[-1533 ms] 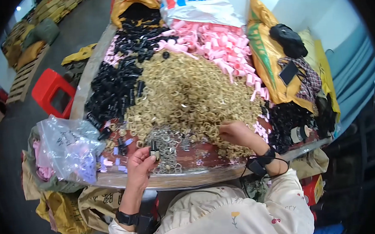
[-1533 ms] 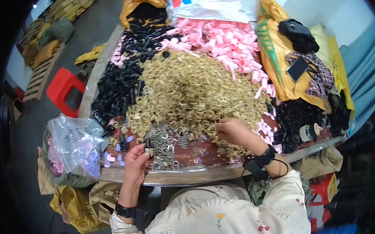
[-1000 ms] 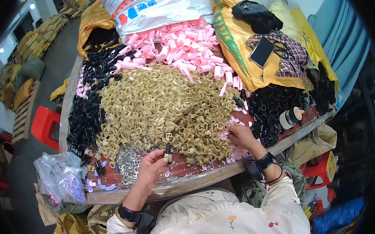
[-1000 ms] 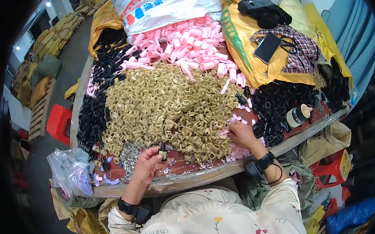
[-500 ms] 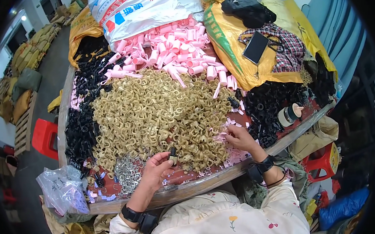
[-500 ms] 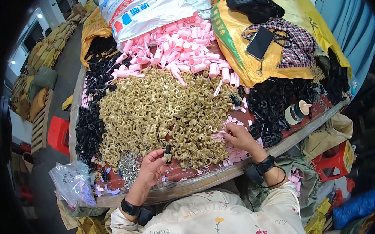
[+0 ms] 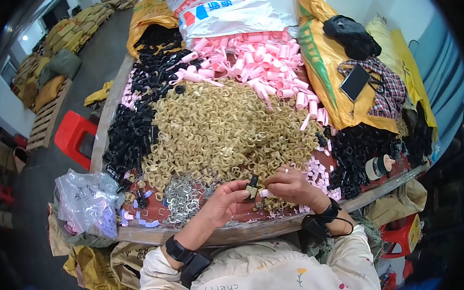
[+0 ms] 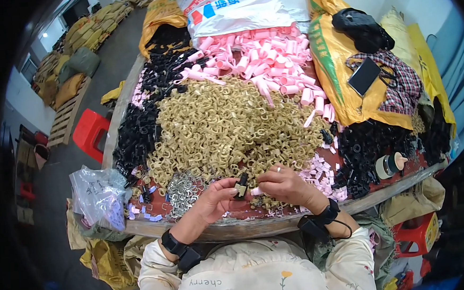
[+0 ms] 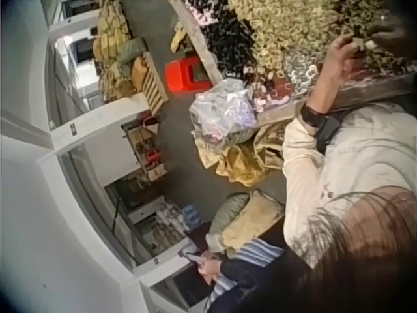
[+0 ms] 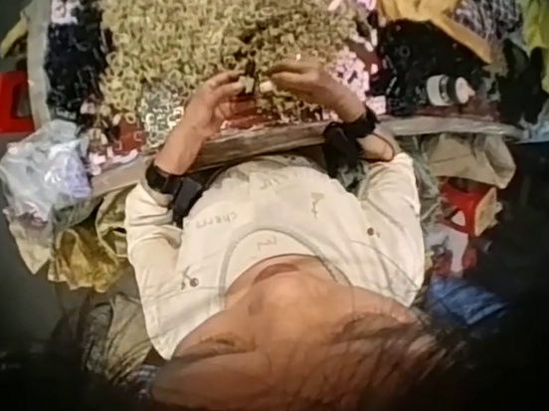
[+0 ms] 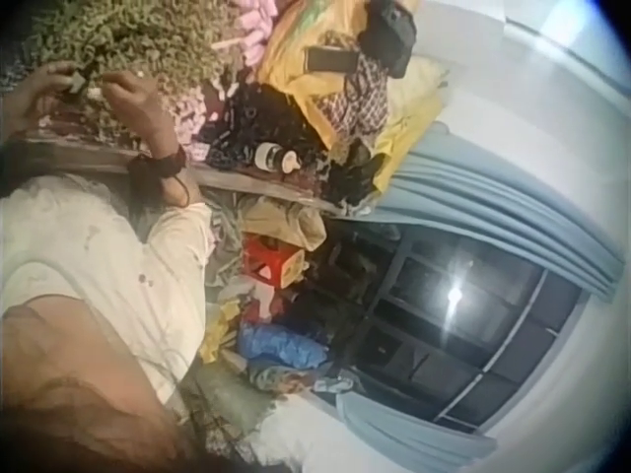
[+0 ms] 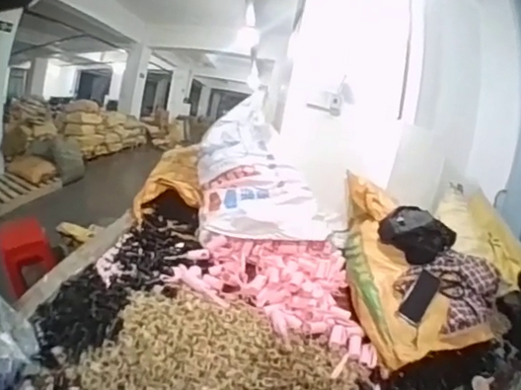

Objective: The person assembles components by hand by inserting a black plastic part into a pink plastic sleeve and then pressing a small metal clip onto the assembly. After completing the assembly, they place the finished item into a green bag.

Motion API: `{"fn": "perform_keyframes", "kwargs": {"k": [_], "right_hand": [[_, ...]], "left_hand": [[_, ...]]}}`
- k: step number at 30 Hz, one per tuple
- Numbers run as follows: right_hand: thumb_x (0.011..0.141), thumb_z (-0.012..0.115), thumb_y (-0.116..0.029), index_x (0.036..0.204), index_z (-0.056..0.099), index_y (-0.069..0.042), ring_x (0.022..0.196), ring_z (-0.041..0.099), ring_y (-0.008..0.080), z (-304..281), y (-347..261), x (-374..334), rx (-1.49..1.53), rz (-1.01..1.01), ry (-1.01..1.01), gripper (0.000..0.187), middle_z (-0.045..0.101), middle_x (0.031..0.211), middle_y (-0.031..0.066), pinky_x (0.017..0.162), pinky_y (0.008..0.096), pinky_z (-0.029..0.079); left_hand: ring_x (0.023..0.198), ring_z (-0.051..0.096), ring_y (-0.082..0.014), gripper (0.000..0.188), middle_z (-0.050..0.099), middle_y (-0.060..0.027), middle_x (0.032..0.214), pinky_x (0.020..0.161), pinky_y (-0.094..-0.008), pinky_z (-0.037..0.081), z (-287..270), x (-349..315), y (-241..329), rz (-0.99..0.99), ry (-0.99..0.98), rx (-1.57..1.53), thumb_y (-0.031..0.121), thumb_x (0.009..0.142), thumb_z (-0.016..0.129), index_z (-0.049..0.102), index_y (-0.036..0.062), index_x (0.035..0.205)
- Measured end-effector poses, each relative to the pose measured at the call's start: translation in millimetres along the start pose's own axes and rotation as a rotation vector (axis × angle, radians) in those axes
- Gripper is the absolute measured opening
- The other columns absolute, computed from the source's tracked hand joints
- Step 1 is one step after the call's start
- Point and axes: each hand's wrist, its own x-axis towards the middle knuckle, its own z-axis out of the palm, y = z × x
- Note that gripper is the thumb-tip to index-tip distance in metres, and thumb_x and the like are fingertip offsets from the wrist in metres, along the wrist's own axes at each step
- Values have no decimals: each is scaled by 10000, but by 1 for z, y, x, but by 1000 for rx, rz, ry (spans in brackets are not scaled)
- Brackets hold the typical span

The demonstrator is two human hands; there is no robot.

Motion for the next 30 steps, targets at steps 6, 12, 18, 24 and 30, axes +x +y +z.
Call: {"fn": "perform_keyframes", "kwargs": {"k": [6, 12, 18, 24, 30], "right_hand": [[698, 590, -65, 801, 552, -42, 708, 536, 208, 19, -2, 20, -54, -68, -126, 112, 556, 815, 60, 613, 304, 421], [753, 569, -86, 847, 556, -26, 715, 541, 214, 30, -3, 20, 475, 334, -74, 112, 554, 809, 65, 610, 290, 419], [811, 537, -103, 896, 551, -20, 677, 541, 146, 27, -7, 21, 596, 439, -187, 120, 566, 773, 46, 586, 253, 425], [814, 546, -97, 919, 545, -8, 655, 534, 81, 28, -11, 10, 473, 350, -102, 138, 564, 753, 30, 553, 218, 427], [788, 580, -70, 930, 553, 2, 612, 492, 26, 35, -35, 23, 1069, 760, 281, 161, 537, 695, 27, 506, 185, 387]], "left_hand": [[922, 568, -237, 312, 567, -135, 986, 813, -341, 477, -15, -5, -5, 69, 8, 20, 54, 778, 547, 480, -10, 1076], [899, 565, -168, 333, 564, -104, 1006, 806, -286, 467, -17, -11, -7, 160, 76, 89, 26, 764, 567, 487, -14, 1085], [876, 566, -142, 330, 565, -95, 1004, 783, -265, 471, -15, -13, -8, 177, 40, 206, 23, 765, 568, 487, -17, 1083], [864, 581, -163, 306, 569, -107, 993, 764, -296, 497, -6, -15, -6, 211, 85, -43, 7, 785, 530, 481, -26, 1085], [858, 588, -173, 287, 573, -106, 987, 752, -312, 509, -2, -6, -15, 274, 151, 68, 10, 800, 513, 481, -27, 1082]]}}
